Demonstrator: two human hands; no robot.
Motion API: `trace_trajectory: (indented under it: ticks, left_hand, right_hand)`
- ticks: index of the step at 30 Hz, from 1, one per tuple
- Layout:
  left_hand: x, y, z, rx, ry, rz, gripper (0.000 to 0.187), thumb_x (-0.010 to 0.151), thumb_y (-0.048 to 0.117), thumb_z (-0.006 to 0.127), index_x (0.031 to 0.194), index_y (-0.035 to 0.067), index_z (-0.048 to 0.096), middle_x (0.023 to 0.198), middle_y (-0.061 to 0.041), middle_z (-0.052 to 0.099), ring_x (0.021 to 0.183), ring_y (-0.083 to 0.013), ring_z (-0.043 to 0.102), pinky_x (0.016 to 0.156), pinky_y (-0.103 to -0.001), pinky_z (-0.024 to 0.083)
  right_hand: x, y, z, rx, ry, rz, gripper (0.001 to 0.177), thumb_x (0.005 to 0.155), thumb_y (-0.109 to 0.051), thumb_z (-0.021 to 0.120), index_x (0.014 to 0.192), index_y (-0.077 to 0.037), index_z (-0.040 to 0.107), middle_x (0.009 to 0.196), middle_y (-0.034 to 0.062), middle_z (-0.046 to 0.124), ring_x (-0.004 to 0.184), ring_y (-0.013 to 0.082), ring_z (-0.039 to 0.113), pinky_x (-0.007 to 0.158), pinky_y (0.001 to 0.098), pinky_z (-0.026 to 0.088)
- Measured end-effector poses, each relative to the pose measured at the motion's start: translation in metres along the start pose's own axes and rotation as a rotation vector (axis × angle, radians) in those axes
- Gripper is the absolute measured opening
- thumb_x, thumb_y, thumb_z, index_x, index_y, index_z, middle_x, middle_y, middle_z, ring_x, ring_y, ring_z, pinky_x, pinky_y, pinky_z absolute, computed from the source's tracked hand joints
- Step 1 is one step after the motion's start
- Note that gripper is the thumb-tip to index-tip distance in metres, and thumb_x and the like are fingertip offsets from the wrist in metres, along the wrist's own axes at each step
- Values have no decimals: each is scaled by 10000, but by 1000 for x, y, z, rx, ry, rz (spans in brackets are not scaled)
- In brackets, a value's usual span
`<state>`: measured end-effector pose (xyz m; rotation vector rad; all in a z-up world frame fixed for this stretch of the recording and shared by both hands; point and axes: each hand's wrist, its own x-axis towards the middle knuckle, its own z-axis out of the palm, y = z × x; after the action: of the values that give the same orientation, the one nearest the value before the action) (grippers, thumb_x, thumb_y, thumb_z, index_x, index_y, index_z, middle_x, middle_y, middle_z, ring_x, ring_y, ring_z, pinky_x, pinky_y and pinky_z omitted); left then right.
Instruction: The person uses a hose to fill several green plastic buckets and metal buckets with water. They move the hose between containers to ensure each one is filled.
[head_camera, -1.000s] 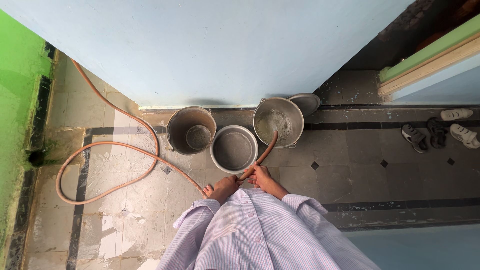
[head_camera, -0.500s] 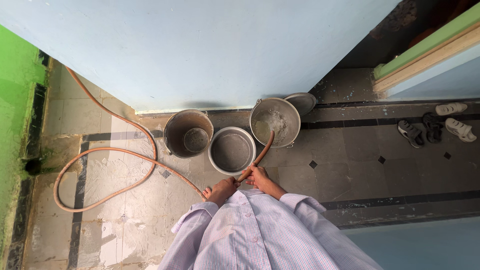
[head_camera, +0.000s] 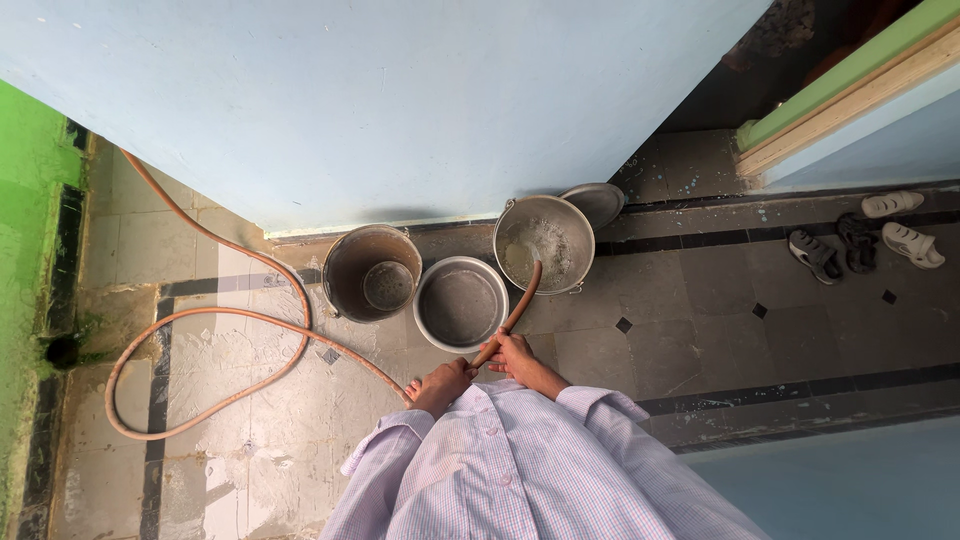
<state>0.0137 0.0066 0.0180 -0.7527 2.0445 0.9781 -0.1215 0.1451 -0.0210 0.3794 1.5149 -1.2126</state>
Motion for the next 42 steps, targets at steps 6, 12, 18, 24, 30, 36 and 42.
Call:
trace_trajectory:
  ticks: [6, 12, 18, 24, 30, 36, 42]
  left_hand:
    - [1, -1, 1, -2, 3, 8, 471, 1024, 553, 502, 1337, 226, 633, 1251, -81, 719, 1211, -276, 676, 1031, -454, 505]
    - [3, -2, 5, -10, -4, 5, 465, 1025, 547, 510, 1334, 223, 635, 1229, -75, 730, 1192, -270, 687, 1021, -462, 511]
    - [7, -5, 10, -12, -1, 5, 472, 1022, 562, 503, 1325, 225, 636, 1215, -70, 737, 1178, -265, 695, 1015, -463, 516]
    - [9, -6, 14, -1, 16, 11, 476, 1024, 571, 501, 1317, 221, 635, 1211, -76, 734, 1175, -271, 693, 1003, -460, 522]
    - [5, -6, 14, -12, 16, 11, 468, 1025, 562, 498, 1311, 219, 636, 1200, -77, 743, 1165, -268, 703, 995, -461, 528]
    - [-1, -4, 10, -6, 9, 0, 460, 1028, 550, 498, 1328, 228, 629, 1230, -79, 728, 1188, -272, 685, 1007, -462, 517]
    - [-8, -1, 7, -23, -14, -17, 472, 1032, 556, 490, 1339, 226, 628, 1242, -74, 730, 1202, -262, 689, 1026, -457, 520]
  right_hand:
    - [-1, 1, 1, -8, 4, 1, 428, 1088, -478, 349, 1165, -110, 553, 1193, 104, 739, 1075, 250, 711, 807, 401, 577]
    - [-2, 1, 1, -38, 17, -1, 435, 1093, -465, 335, 1190, -94, 543, 1211, 115, 735, 1089, 248, 714, 814, 392, 585]
    - [-2, 2, -1, -24, 10, 1, 438, 1091, -464, 338, 1204, -92, 538, 1215, 123, 733, 1086, 250, 712, 785, 382, 587]
    - [-3, 3, -2, -10, 5, 4, 436, 1090, -466, 342, 1207, -92, 533, 1226, 122, 730, 1085, 244, 714, 774, 376, 583]
    - [-3, 5, -1, -12, 9, 1, 431, 1090, -465, 349, 1193, -95, 543, 1223, 125, 727, 1094, 252, 715, 766, 378, 590]
    - [-4, 7, -1, -9, 0, -3, 433, 1089, -465, 349, 1206, -93, 537, 1229, 123, 726, 1103, 258, 710, 775, 381, 583]
    - [-6, 9, -1, -37, -7, -8, 446, 1092, -461, 327, 1228, -90, 533, 1236, 126, 720, 1131, 260, 699, 804, 383, 591]
